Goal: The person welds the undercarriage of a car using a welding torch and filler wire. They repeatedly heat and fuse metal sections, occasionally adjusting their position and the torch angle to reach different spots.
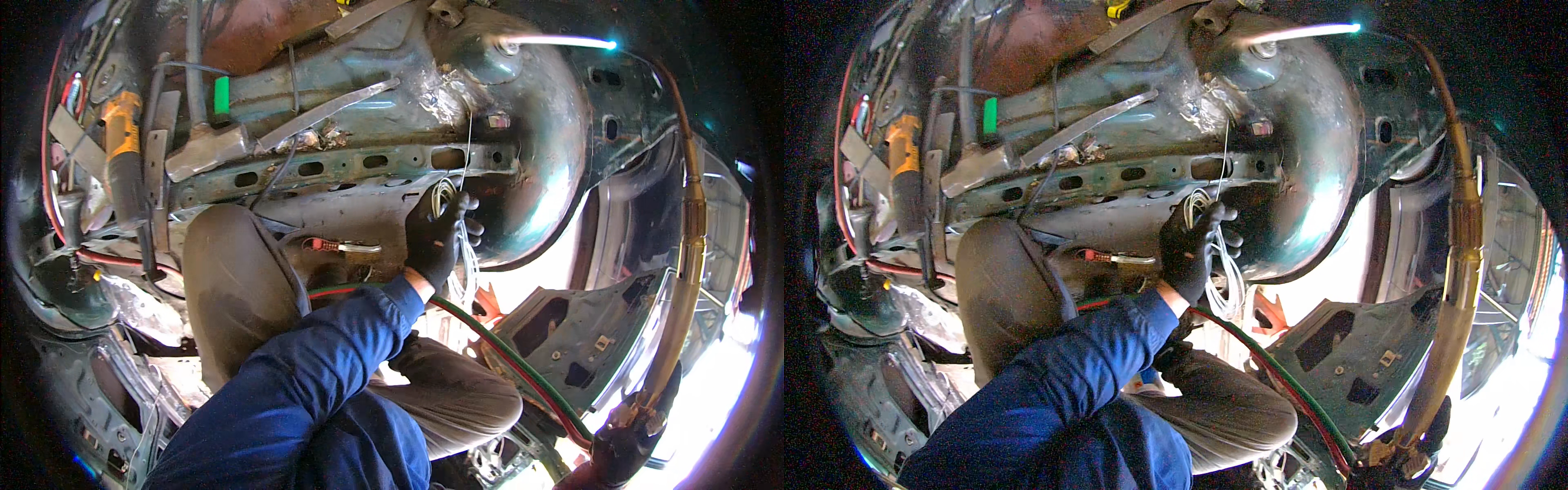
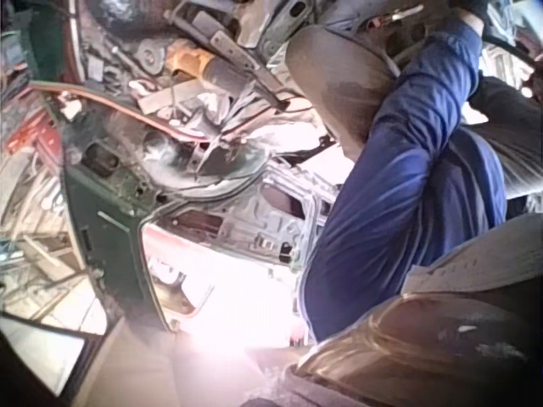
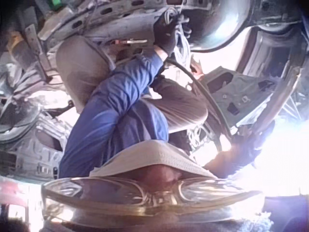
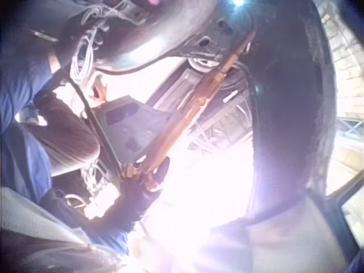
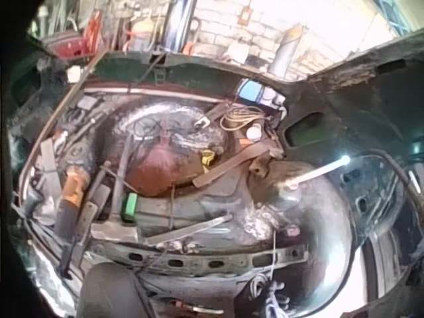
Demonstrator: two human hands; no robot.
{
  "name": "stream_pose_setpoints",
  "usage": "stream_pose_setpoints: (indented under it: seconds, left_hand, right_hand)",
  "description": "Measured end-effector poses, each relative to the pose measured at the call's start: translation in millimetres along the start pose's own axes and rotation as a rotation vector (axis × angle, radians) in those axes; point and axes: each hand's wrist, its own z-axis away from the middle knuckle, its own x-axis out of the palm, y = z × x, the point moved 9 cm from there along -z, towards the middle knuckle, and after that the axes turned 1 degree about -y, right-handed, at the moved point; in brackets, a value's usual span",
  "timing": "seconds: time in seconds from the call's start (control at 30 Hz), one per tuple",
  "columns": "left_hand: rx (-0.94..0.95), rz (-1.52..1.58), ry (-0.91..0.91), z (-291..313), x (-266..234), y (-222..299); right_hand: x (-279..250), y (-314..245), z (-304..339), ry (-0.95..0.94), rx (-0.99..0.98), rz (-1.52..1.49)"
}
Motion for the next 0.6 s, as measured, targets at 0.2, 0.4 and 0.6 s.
stream_pose_setpoints:
  seconds: [0.2,0.4,0.6]
  left_hand:
    - [-0.048,-0.03,-0.031,-27.8,-30.1,-9.4]
    - [-0.066,-0.044,-0.079,-36.6,-26.2,11.1]
    - [-0.134,-0.01,-0.148,-44.7,-26.1,5.5]
  right_hand:
    - [14.7,-30.9,-37.2,-0.157,0.105,0.058]
    - [58.2,-87.2,-52.1,-0.237,0.074,0.09]
    - [103.5,-152.3,-59.4,-0.314,0.106,-0.031]
